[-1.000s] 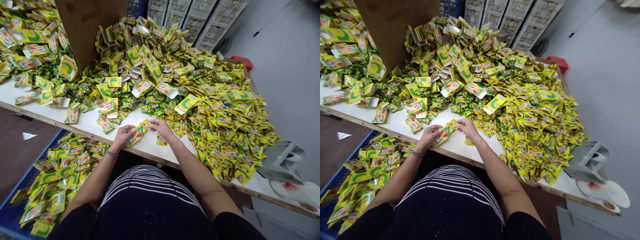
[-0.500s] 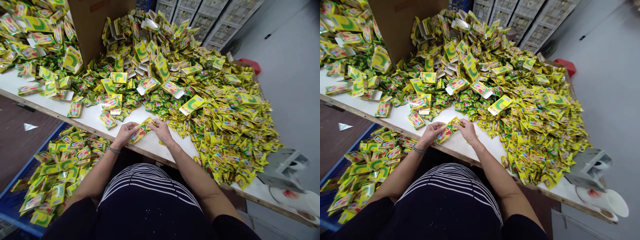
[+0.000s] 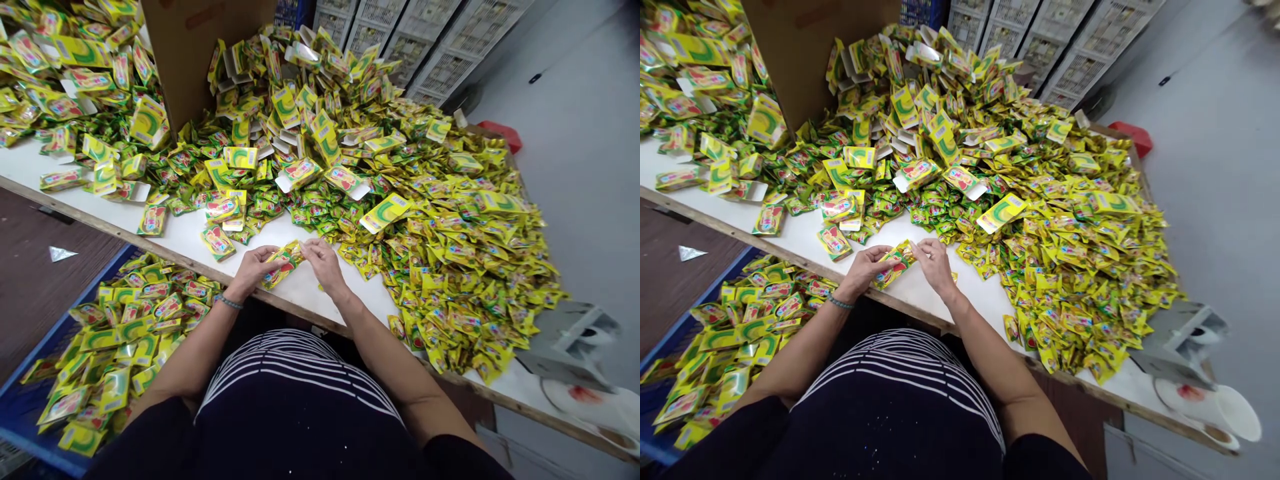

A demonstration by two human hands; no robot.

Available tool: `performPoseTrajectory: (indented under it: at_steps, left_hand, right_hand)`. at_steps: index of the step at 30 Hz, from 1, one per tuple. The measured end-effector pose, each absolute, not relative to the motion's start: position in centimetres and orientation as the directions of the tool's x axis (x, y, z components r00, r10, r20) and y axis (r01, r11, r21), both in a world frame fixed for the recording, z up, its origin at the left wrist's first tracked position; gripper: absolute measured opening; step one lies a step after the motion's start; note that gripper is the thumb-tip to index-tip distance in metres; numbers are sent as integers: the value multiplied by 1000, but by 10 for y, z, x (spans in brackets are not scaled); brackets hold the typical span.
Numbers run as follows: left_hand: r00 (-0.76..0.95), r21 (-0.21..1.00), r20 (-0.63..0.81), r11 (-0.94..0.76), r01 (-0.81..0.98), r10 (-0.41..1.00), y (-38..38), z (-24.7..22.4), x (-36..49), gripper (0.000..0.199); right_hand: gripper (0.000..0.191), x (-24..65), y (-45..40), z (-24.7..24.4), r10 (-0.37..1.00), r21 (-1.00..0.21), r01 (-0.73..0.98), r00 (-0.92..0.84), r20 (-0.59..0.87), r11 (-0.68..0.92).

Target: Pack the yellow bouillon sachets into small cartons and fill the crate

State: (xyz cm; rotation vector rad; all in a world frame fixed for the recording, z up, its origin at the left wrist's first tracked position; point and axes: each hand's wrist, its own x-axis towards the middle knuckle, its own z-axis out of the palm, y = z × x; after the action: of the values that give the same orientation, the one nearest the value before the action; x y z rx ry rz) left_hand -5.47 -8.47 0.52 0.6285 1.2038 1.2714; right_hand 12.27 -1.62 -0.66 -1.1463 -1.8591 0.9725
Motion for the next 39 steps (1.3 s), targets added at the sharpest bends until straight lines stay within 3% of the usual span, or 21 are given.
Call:
performPoseTrajectory:
  at_steps: [4, 12, 17, 19, 22, 29, 31, 35, 39]
  left_hand:
    - [-150, 883, -323, 241, -403, 934, -84, 3, -57, 54]
    - [-152, 888, -296, 213, -408, 943, -86, 2, -60, 55]
    - [-265, 928, -205, 101, -359, 942, -84, 2, -58, 69]
    - [-310, 929, -176, 53, -366, 934, -84, 0, -58, 66]
    - [-269, 931, -159, 54, -362, 950, -85, -1, -61, 59]
    - [-111, 947, -137, 97, -307, 984, -85, -1, -61, 52]
    - [-134, 943, -137, 88, -321, 981, -84, -2, -60, 53]
    - [-240, 931, -170, 76, -356, 956, -83, -3, -60, 59]
    - [-272, 938, -167, 67, -341, 948, -85, -4, -60, 60]
  right_hand:
    - [31, 114, -14, -10, 925, -845, 436, -344, 160, 308]
    - [42, 98, -28, -10, 848, -860, 420, -529, 27, 289]
    - [35, 102, -27, -7, 896, -920, 246, -402, 191, 306]
    - [39, 99, -30, -10, 917, -954, 145, -345, 200, 262]
    - [36, 95, -36, -13, 899, -975, 78, -408, 161, 209]
    - [35, 102, -27, -7, 870, -981, 153, -491, 28, 118]
    - [42, 103, -24, -2, 874, -969, 198, -485, 32, 146]
    - [32, 102, -25, 7, 819, -928, 219, -557, 134, 301]
    - [27, 97, -30, 6, 868, -964, 163, -484, 107, 210]
